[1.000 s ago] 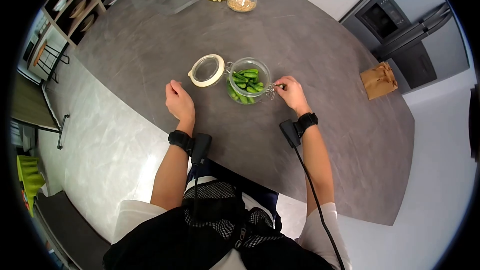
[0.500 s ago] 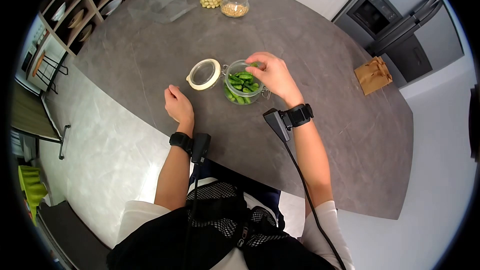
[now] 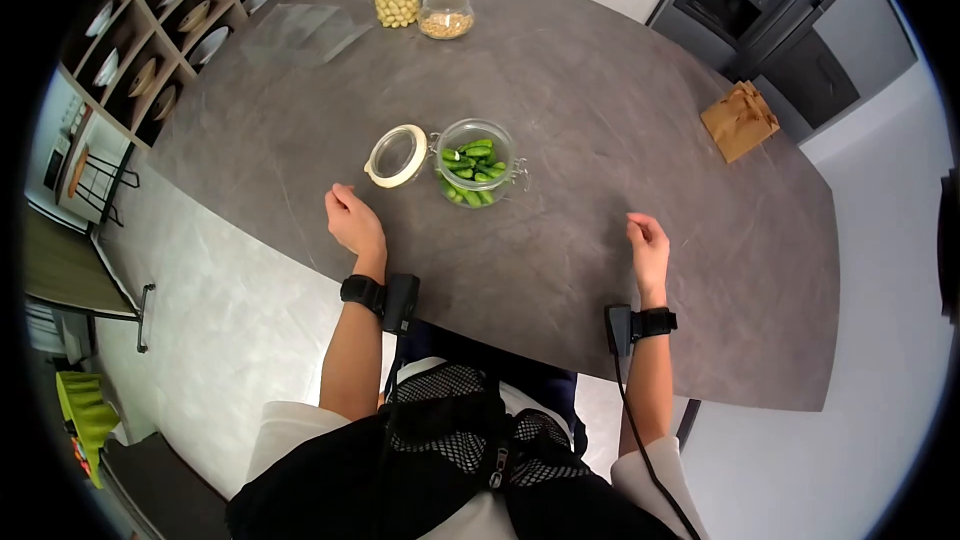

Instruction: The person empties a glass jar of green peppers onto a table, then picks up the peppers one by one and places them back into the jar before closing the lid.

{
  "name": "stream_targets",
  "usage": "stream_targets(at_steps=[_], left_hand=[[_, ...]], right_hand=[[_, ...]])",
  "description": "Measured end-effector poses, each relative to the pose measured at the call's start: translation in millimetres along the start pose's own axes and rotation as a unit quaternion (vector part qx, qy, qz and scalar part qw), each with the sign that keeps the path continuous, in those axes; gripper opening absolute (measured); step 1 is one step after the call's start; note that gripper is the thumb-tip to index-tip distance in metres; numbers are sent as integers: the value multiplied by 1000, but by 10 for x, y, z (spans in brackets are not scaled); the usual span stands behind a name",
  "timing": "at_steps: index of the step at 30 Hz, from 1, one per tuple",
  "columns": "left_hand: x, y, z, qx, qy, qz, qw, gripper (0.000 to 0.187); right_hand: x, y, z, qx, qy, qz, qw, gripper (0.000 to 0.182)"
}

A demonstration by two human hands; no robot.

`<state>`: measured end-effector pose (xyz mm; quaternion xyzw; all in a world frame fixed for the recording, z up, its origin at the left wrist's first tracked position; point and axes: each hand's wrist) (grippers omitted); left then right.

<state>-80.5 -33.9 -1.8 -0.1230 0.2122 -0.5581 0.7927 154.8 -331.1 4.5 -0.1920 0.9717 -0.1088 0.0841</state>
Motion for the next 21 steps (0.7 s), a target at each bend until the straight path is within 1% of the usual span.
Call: stream_targets(at_steps=[1, 4, 7, 10, 13, 16, 19, 21], left_hand=[[-10, 11, -33, 5, 2, -1, 1000, 34], [-14, 30, -59, 2, 26, 11, 1000, 34], [-4, 20, -64, -1, 35, 8, 999, 34], [-8, -4, -75, 3, 34, -5, 999, 34], [-43, 31, -180, 15, 29, -19, 999, 33], [-59, 75, -260, 24, 31, -25, 999, 33], [-72, 79, -247, 27, 33, -29, 999, 33], [-38, 62, -210, 28, 25, -29, 999, 33]], right_hand=[[23, -35, 62, -17, 4, 23, 1000, 15], [-1, -45, 185, -19, 8, 44, 999, 14], [-68, 129, 192, -30, 11, 62, 998, 14], [-109, 309, 89, -43, 23, 49, 998, 14], [-165, 446, 19, -9, 39, 55, 998, 15], [-222, 563, 36, -50, 25, 34, 998, 15], [-237, 706, -2, -60, 26, 16, 998, 15], [-250, 821, 17, -85, 21, -12, 996, 15]])
Point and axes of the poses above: each hand's wrist, its own x-axis away from the middle knuckle, its own y-axis out of the palm, z = x × y, and after that the axes turned 8 degrees about -x, right-handed
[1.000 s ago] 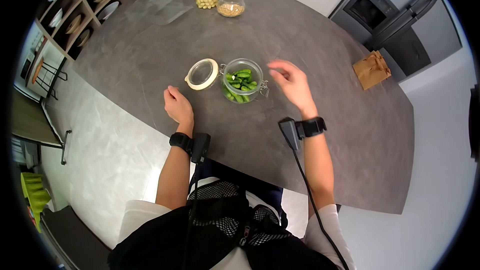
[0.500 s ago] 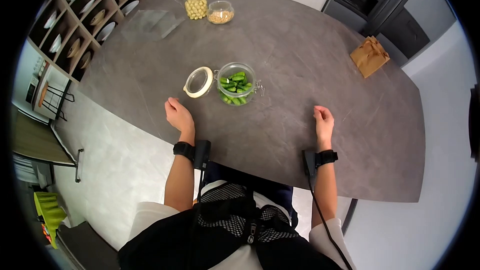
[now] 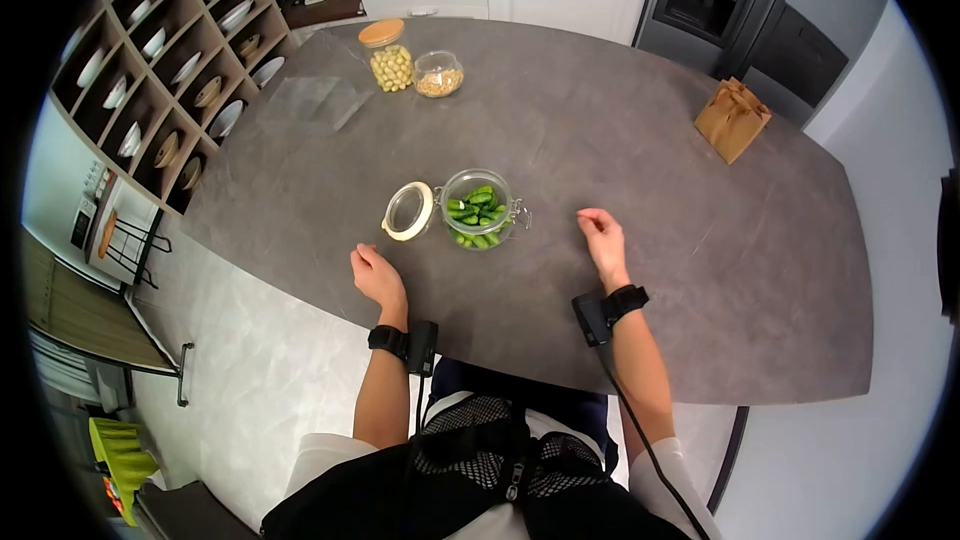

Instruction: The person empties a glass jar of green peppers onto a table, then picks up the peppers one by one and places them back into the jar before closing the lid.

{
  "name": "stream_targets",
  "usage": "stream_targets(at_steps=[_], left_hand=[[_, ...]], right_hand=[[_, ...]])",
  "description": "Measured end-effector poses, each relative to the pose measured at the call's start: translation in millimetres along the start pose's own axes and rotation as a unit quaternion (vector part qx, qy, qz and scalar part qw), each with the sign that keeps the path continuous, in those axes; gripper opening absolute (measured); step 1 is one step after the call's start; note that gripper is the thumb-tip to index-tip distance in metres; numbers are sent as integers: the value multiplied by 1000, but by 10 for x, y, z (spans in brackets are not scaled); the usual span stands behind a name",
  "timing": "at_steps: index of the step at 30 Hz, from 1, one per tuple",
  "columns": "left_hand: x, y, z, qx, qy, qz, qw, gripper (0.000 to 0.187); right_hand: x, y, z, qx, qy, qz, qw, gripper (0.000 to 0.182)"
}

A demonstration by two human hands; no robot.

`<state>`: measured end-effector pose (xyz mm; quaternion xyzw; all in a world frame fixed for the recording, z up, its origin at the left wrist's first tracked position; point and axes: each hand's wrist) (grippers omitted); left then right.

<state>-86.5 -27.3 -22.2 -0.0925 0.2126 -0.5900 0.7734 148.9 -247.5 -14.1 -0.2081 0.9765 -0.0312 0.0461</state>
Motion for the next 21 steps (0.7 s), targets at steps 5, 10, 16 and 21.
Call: stream_targets(at_steps=[5, 10, 16, 21], left_hand=[[13, -53, 104, 15, -3, -16, 1000, 33], [115, -61, 134, 127, -44, -99, 986, 40], [322, 4, 281, 192, -147, -373, 896, 57], [364, 246, 440, 189, -133, -464, 855, 59]], right_hand=[[37, 342, -51, -13, 33, -97, 995, 28], [148, 589, -150, 0, -39, -161, 986, 46], [171, 696, -222, 67, -90, -187, 976, 52], [168, 678, -235, 26, -105, -182, 977, 48]])
Point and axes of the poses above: each hand's wrist, its own x-axis away from the middle knuckle, its own y-axis out of the palm, z = x × y, and after that the axes turned 8 degrees about -x, right-handed
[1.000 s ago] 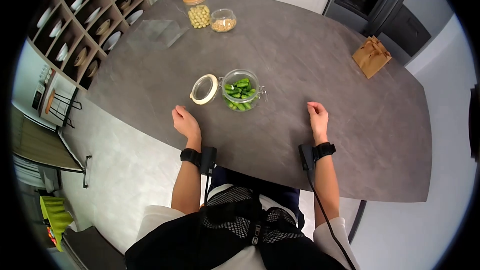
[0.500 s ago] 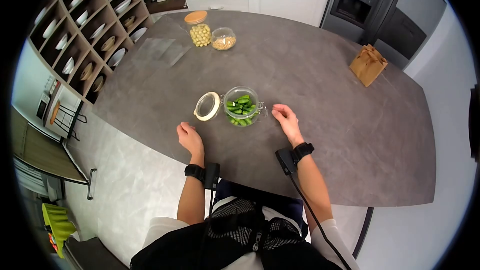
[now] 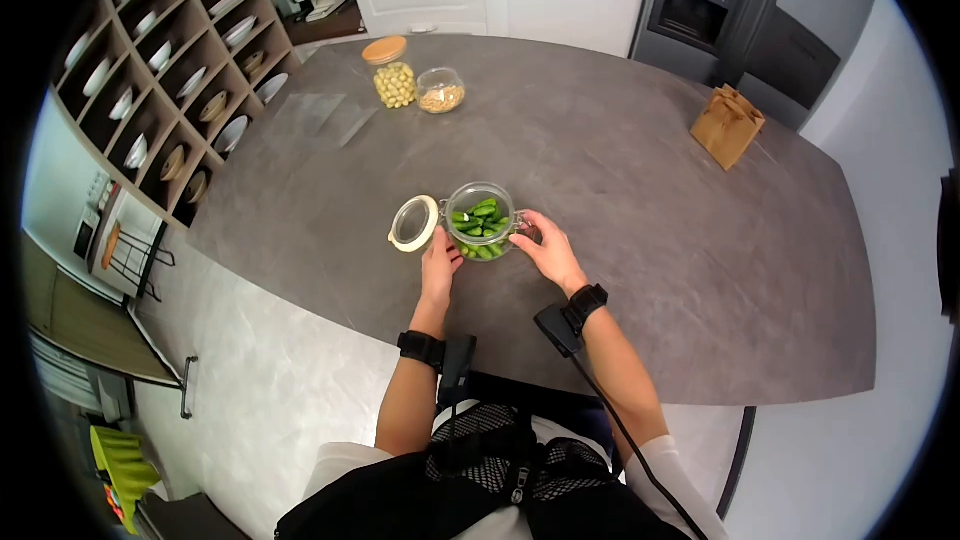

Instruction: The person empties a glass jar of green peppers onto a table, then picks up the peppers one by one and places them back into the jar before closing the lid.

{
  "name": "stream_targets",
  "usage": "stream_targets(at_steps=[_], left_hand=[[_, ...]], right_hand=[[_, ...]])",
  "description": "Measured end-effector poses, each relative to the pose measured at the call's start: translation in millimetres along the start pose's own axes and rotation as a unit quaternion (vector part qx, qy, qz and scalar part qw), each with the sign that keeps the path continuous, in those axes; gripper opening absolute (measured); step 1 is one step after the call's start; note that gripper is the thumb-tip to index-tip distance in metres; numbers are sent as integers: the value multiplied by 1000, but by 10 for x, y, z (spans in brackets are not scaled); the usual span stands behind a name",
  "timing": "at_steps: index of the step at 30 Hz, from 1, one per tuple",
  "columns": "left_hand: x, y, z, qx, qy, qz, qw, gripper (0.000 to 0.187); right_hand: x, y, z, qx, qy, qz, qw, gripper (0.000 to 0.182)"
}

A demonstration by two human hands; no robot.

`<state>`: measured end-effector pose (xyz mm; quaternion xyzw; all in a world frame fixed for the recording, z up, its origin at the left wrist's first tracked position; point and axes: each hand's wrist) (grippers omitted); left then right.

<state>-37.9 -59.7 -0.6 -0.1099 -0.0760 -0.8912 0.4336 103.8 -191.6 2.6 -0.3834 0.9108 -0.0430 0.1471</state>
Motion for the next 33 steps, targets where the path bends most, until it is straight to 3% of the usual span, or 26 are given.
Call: stream_targets(at_steps=[7, 13, 18, 21, 24, 28, 33], left_hand=[[-100, 223, 204, 11, -27, 12, 1000, 62], [-202, 166, 123, 198, -38, -23, 979, 59], [-119, 132, 243, 296, -68, 46, 952, 65], [-135, 104, 214, 337, -47, 34, 940, 71], [-207, 31, 176, 386, 16, -45, 921, 73], [-130, 146, 294, 390, 108, -77, 911, 72], [-97, 334, 446, 309, 170, -76, 932, 65]], right_hand=[[56, 50, -99, -63, 41, -10, 997, 27], [150, 116, -75, -98, 64, 52, 992, 21], [248, 94, -92, -105, 67, 78, 989, 20], [302, 99, -102, -119, 63, 99, 986, 22], [355, 61, -163, -129, 77, 123, 981, 23], [381, 17, -86, -162, 94, 143, 972, 24], [422, 23, -62, -281, 107, 166, 939, 23]])
Point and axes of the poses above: each hand's wrist, its own x-axis away from the middle knuckle, its own y-axis out of the palm, z = x × y, and after that the axes turned 8 degrees about -x, right-handed
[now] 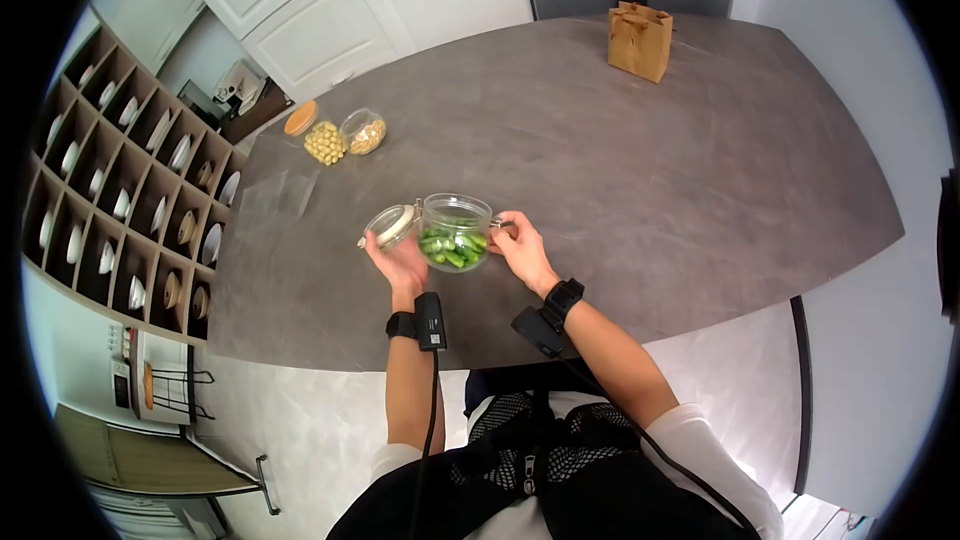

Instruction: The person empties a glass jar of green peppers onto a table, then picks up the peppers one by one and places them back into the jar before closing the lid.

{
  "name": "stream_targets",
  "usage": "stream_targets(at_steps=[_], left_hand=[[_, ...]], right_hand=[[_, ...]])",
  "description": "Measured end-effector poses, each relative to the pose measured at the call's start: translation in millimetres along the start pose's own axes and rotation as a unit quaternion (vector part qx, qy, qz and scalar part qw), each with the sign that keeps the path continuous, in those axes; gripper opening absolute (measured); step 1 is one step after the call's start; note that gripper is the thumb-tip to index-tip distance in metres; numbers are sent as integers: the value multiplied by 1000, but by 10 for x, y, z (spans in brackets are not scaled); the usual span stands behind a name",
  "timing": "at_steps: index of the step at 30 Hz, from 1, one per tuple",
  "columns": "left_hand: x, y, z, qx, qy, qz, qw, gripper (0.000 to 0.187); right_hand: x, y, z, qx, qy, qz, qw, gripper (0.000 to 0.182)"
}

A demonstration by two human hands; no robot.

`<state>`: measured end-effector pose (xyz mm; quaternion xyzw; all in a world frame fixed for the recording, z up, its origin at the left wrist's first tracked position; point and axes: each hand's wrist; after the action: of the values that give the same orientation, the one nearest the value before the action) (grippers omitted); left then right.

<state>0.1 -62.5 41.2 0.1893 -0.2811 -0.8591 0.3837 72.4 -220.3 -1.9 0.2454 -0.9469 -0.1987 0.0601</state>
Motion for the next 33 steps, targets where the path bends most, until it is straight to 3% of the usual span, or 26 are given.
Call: stream_targets(at_steps=[5, 12, 15, 18, 21, 25, 33], left_hand=[[-238, 42, -57, -69, -64, -72, 993, 64], [-482, 268, -146, -234, -124, 10, 964, 75], [-760, 153, -388, -275, -112, 9, 955, 69], [-600, 529, -354, -290, -114, -1, 950, 74], [-555, 825, -347, -302, -189, -66, 932, 88], [-397, 1426, -448, -373, -149, -101, 910, 107], [-369, 1803, -590, -478, -163, -101, 857, 111]], right_hand=[[20, 7, -33, -128, 36, 20, 991, 27], [71, -34, -48, -166, 112, 44, 979, 33], [107, -70, -50, -190, 117, 65, 973, 33], [112, -148, -20, -219, 115, 82, 965, 34], [135, -255, -38, -262, 121, 103, 952, 35], [136, -439, -122, -338, 115, 105, 928, 33], [157, -540, -212, -397, 120, 103, 904, 32]])
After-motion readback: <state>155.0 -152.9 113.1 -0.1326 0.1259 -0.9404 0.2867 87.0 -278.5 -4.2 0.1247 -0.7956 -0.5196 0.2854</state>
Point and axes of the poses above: each hand's wrist, its own x-axis away from the middle knuckle, its own y-axis out of the palm, z = x × y, and after that the axes turned 8 degrees about -x, right-handed
